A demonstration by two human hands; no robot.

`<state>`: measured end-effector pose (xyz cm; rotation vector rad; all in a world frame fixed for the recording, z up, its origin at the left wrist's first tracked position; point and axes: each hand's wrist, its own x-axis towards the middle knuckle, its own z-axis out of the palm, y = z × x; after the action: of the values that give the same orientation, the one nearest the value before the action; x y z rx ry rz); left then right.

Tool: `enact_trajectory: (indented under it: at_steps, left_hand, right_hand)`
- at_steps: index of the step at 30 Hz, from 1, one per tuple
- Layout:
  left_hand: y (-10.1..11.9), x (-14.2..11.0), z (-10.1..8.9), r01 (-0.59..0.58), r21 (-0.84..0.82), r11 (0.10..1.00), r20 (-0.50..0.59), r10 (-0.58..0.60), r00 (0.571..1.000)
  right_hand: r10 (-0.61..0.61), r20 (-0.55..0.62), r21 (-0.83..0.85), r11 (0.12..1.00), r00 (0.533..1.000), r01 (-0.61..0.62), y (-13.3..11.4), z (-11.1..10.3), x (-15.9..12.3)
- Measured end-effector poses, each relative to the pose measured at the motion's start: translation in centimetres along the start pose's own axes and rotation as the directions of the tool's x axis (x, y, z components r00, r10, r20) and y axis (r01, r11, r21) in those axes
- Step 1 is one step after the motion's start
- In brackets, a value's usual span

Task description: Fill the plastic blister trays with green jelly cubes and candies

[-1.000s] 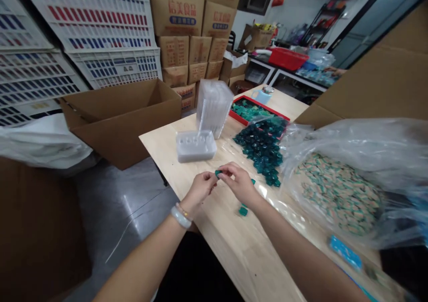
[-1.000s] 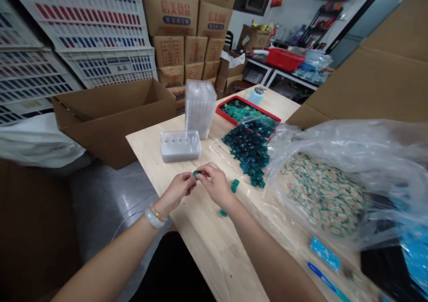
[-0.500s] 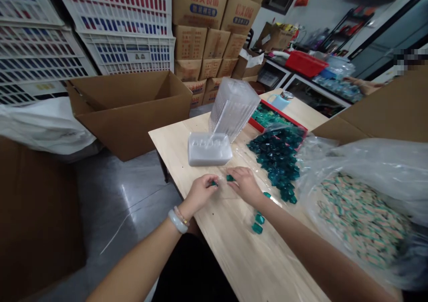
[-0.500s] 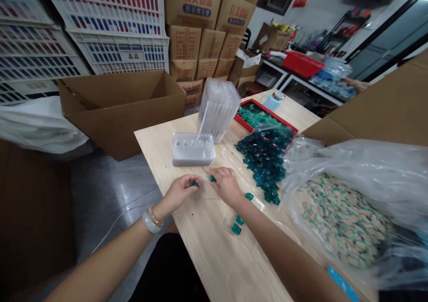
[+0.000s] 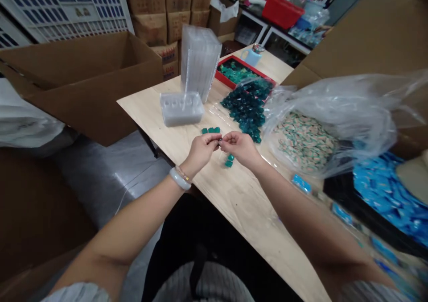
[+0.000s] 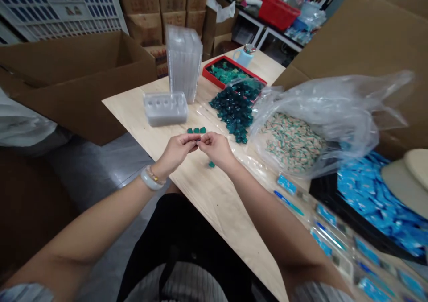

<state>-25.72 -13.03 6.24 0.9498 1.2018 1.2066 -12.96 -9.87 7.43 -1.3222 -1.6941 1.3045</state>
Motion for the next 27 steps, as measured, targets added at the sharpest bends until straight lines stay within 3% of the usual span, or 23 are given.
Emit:
enact_trajectory:
  at_steps: [5, 8, 12, 18, 22, 27]
  left_hand:
    - [-0.8, -3.2, 1.9, -0.213, 0.301, 0.93, 0.057, 0.205, 0.977]
    - [-1.6, -5.3, 2.0, -0.196, 0.36, 0.912, 0.057, 0.188, 0.981]
    - [-2.0, -7.5, 1.6, -0.068, 0.333, 0.94, 0.058, 0.052, 0.997]
    - [-1.0, -10.6, 3.1, -0.144, 0.272, 0.952, 0.348, 0.042, 0.937]
    - [-0.9, -12.3, 5.4, -0.097, 0.193, 0.976, 0.372, 0.019, 0.928]
    - [-1.5, -13.0, 7.3, -0.138, 0.185, 0.973, 0.359, 0.064, 0.931]
  right_hand:
    - [0.029, -0.077, -0.097, 0.995, 0.997, -0.037, 0.2, -0.4, -3.9]
    - [-0.012, -0.122, -0.172, 0.985, 0.992, -0.009, 1.3, 0.7, -6.3]
    - [-0.067, -0.166, -0.17, 0.985, 0.984, 0.038, 1.8, 1.8, -9.9]
    - [-0.004, -0.127, 0.146, 0.989, 0.992, 0.023, 0.4, -0.3, -16.1]
    - [-0.041, -0.124, 0.242, 0.968, 0.991, 0.07, -0.1, -2.3, -18.9]
    - [-0.124, -0.202, 0.246, 0.954, 0.972, 0.173, 0.5, -3.2, -19.5]
